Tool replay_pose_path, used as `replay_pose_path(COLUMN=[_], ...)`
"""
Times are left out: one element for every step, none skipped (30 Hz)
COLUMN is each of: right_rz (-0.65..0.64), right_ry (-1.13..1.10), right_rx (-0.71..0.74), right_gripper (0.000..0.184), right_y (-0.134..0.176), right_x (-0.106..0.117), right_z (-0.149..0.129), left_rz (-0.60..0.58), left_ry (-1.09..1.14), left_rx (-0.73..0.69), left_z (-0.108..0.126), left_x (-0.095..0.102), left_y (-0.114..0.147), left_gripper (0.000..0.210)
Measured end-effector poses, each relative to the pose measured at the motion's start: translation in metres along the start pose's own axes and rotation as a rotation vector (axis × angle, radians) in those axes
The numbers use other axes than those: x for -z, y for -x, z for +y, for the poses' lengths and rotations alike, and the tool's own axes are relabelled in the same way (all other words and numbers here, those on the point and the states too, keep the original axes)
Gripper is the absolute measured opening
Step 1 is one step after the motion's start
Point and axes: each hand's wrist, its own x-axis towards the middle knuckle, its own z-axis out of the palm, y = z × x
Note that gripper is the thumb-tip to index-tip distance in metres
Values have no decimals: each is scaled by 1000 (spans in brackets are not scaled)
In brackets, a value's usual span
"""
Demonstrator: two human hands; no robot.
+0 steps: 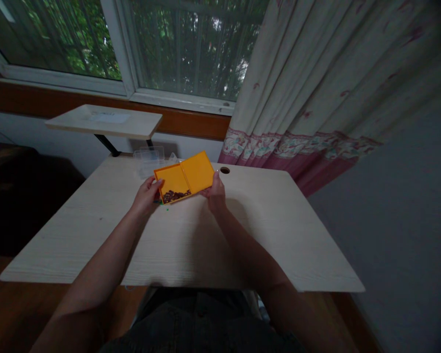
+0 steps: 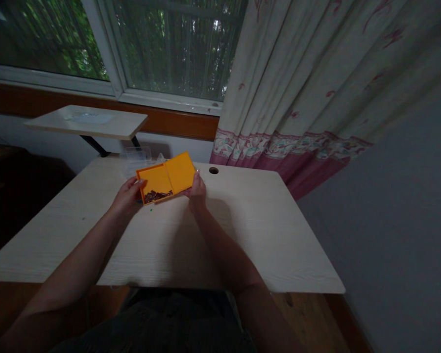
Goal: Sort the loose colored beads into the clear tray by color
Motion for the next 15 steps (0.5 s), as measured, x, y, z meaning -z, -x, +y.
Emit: replay_pose_path(right_rz=[-1,-10,-36,-78,-134,-197,-256,-302,-335,-354,-362,-366,-367,-371,-370], right_ry=[-6,-8,-2,12,34,60,88,117,145,171,191,203,207,208,211], right_rx=[-8,-12,-14,-10,2,20,45,72,100,123,137,148,157,163,174], right_gripper=[64,63,62,59,55,52,50,49,50,52,54,56,58,59,59], right_y=[-4,-7,-10,-13,-15,-17,-18,-19,-20,-21,-22,-22,-22,-21,-20], right_x=[-4,-7,-10,-13,-14,-15,-16,-16,-15,-14,-14,-13,-13,-13,-13], right_z=[0,-1,-1,-1,-1,1,3,6,11,17,25,33,41,50,58], left_rz=[-3,7,30,62,102,143,182,220,256,291,323,349,370,382,386], left_ry=[-15,-22,-24,-25,-27,-32,-41,-50,-59,-63,-67,-74,-87,-110,-137], left_rx=[-8,-31,-65,-103,-146,-187,-228,-270,-310,-348,-381,-403,-418,-430,-442], left_z=[4,9,12,15,17,18,18,16,14,11,7,4,0,-3,-6], left_x=[3,6,9,12,15,18,21,23,24,25,25,24,24,23,22], left_y=[0,1,0,0,-1,-3,-4,-6,-8,-10,-12,-13,-14,-14,-15], left_gripper=[48,51,52,52,51,49,46,43,40,38,37,37,38,40,42])
